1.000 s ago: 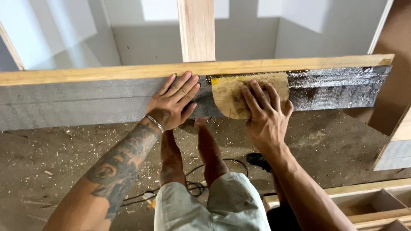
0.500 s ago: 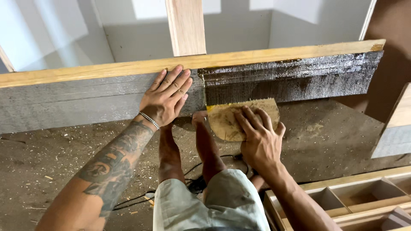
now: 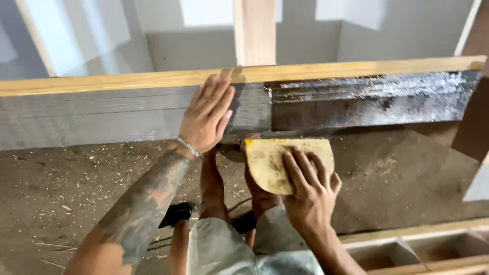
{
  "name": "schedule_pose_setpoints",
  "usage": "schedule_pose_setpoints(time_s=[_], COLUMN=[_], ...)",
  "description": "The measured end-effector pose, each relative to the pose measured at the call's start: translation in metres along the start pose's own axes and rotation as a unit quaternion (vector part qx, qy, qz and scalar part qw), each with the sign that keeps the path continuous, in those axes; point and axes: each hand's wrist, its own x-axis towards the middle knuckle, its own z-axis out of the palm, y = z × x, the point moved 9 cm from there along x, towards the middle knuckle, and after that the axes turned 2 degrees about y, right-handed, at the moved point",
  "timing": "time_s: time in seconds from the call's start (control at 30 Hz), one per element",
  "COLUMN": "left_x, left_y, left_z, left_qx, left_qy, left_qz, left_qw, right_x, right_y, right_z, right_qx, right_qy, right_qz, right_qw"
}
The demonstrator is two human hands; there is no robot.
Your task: The person applies glue from a bottle onto a plastic spreader and then uses the spreader to coat the surface of a wooden furniture component.
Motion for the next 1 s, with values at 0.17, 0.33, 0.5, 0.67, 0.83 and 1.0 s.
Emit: schedule_pose_setpoints(time_s=[0.17,0.33,0.5,0.67,0.83,1.0], left_x=[-0.061,-0.111,-0.105,-0.094,-0.095,-0.093], left_y=[-0.039,-0.086,-0.099,-0.088,-0.089,-0.085], left_z=[-0.078,-0.067,-0.060,-0.073,-0.067,-0.069], left_qx=[0.105,0.135,0.123,0.118,0.156,0.140], left_qy=[0.108,-0.015,-0.135,-0.097,-0.086,-0.129], left_qz=[-0.010,-0.064,-0.106,-0.076,-0.069,-0.089], left_qw=[0.989,0.989,0.977,0.985,0.981,0.978], right_x=[0.037,0.069,0.086,0.102,0.104,0.108], right_y=[-0.066,-0.100,-0.098,-0.113,-0.115,-0.122], right_z=[0.036,0.068,0.103,0.092,0.089,0.074], right_qx=[-0.021,-0.026,-0.029,-0.069,-0.061,-0.073], right_qy=[0.086,0.152,0.174,0.191,0.177,0.138], right_qz=[-0.052,-0.073,-0.068,-0.099,-0.102,-0.103], right_qw=[0.995,0.985,0.982,0.974,0.977,0.982])
